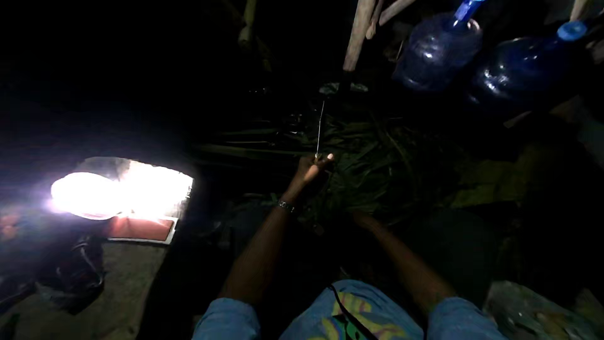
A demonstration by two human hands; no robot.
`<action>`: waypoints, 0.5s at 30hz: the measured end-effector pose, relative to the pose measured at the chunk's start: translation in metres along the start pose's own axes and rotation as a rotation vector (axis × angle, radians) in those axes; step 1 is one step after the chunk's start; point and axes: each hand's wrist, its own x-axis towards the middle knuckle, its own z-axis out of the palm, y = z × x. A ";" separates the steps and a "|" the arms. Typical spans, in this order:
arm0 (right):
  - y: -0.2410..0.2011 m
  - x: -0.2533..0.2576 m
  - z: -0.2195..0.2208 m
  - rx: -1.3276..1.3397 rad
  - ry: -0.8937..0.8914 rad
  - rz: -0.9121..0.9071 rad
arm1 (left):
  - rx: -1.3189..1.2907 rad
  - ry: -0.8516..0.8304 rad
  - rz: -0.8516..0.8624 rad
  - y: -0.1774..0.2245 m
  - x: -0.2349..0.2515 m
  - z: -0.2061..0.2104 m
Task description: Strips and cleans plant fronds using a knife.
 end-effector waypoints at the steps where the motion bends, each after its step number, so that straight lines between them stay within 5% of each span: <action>1: 0.011 0.018 -0.017 0.039 0.083 -0.155 | -0.028 0.005 0.002 0.000 0.004 0.003; 7: -0.020 -0.018 -0.110 0.270 0.286 -0.468 | -0.215 0.116 -0.030 -0.004 0.024 0.030; 15: -0.025 0.010 -0.097 0.415 0.467 -0.535 | -0.268 0.016 0.186 -0.026 0.048 0.080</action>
